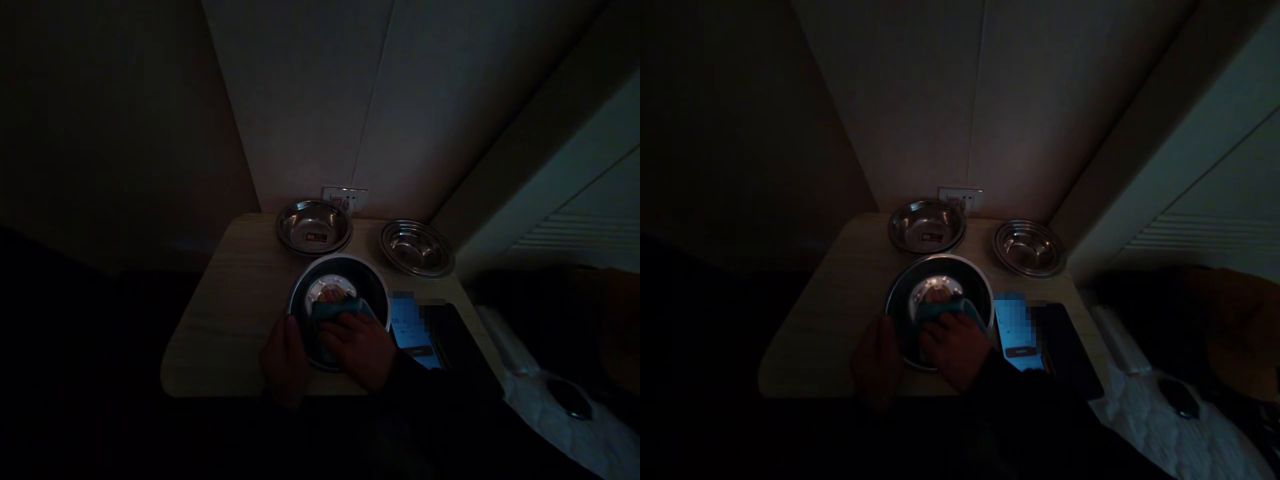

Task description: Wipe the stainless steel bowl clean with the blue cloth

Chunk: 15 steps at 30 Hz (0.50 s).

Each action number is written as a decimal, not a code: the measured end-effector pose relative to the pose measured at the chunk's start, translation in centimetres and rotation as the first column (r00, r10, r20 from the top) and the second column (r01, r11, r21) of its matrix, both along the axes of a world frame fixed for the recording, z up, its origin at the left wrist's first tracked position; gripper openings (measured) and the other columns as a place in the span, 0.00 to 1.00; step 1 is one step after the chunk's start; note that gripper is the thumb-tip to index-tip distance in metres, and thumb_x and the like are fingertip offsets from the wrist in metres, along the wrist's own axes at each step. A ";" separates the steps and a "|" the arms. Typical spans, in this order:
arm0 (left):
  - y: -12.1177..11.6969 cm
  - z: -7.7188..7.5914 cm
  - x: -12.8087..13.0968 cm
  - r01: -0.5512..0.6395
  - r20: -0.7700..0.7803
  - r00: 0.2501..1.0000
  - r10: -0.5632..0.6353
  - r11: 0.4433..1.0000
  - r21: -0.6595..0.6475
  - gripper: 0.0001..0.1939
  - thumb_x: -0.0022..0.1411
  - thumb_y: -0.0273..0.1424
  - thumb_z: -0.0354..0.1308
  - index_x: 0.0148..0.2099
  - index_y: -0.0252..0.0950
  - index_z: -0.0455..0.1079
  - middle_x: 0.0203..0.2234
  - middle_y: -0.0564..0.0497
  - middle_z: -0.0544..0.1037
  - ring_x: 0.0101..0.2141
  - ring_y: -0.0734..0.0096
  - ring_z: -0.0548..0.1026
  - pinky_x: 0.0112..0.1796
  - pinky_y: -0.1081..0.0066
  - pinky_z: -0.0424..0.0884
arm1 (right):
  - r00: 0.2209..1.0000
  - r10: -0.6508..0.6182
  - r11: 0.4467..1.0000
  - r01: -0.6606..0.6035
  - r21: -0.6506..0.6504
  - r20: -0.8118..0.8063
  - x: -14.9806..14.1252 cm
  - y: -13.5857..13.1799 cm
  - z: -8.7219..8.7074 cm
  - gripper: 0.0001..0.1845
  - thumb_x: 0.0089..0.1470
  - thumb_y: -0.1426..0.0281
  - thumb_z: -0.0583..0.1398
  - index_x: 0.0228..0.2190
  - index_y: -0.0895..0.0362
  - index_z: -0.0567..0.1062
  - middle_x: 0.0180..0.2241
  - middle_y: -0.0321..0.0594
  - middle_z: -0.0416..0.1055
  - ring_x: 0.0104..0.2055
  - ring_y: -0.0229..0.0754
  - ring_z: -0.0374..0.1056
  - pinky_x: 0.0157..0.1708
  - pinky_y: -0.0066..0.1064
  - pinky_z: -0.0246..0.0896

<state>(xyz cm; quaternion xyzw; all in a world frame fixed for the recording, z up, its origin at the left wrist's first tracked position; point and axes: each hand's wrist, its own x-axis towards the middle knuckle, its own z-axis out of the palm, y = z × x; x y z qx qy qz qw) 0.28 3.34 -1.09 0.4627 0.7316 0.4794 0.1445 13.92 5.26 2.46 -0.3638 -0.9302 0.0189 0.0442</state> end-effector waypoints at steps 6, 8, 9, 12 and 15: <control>0.3 0.4 0.0 0.043 0.082 0.996 -0.042 0.999 -0.002 0.17 0.60 0.38 0.44 0.31 0.34 0.70 0.21 0.50 0.75 0.22 0.74 0.70 0.25 0.76 0.64 | 0.998 -0.030 0.990 0.036 -0.137 0.049 1.6 -0.1 1.8 0.07 0.51 0.76 0.56 0.34 0.55 0.71 0.35 0.36 0.74 0.39 0.43 0.63 0.34 0.33 0.56; 0.3 0.4 0.0 0.043 0.089 0.995 -0.041 0.999 -0.020 0.17 0.61 0.37 0.44 0.33 0.35 0.70 0.23 0.50 0.76 0.23 0.74 0.71 0.25 0.76 0.65 | 0.997 -0.057 0.991 0.051 -0.120 -0.049 1.5 0.4 1.9 0.11 0.51 0.77 0.56 0.38 0.55 0.71 0.39 0.38 0.73 0.41 0.43 0.62 0.37 0.33 0.57; 0.3 0.3 0.0 0.047 0.085 0.995 -0.045 0.999 -0.018 0.17 0.61 0.37 0.44 0.34 0.35 0.71 0.23 0.50 0.76 0.23 0.74 0.71 0.25 0.76 0.65 | 0.992 -0.072 0.994 0.062 -0.091 -0.107 1.2 0.6 1.8 0.13 0.51 0.76 0.55 0.40 0.56 0.71 0.42 0.40 0.72 0.43 0.43 0.62 0.39 0.33 0.57; 0.2 0.0 0.0 0.057 0.049 0.997 -0.059 0.998 0.028 0.16 0.61 0.36 0.44 0.36 0.35 0.71 0.26 0.49 0.77 0.25 0.73 0.72 0.27 0.76 0.66 | 0.978 -0.073 0.997 0.073 -0.010 -0.194 0.1 1.3 0.9 0.15 0.54 0.75 0.54 0.44 0.56 0.70 0.49 0.42 0.68 0.47 0.44 0.59 0.43 0.35 0.57; 0.1 -0.1 -0.2 0.026 0.014 1.000 -0.027 0.999 0.039 0.16 0.61 0.36 0.45 0.36 0.34 0.71 0.27 0.48 0.78 0.26 0.73 0.73 0.26 0.76 0.66 | 0.988 -0.037 0.999 0.033 -0.029 -0.149 -0.8 1.2 0.2 0.12 0.56 0.74 0.52 0.42 0.54 0.70 0.50 0.37 0.67 0.47 0.43 0.59 0.42 0.36 0.57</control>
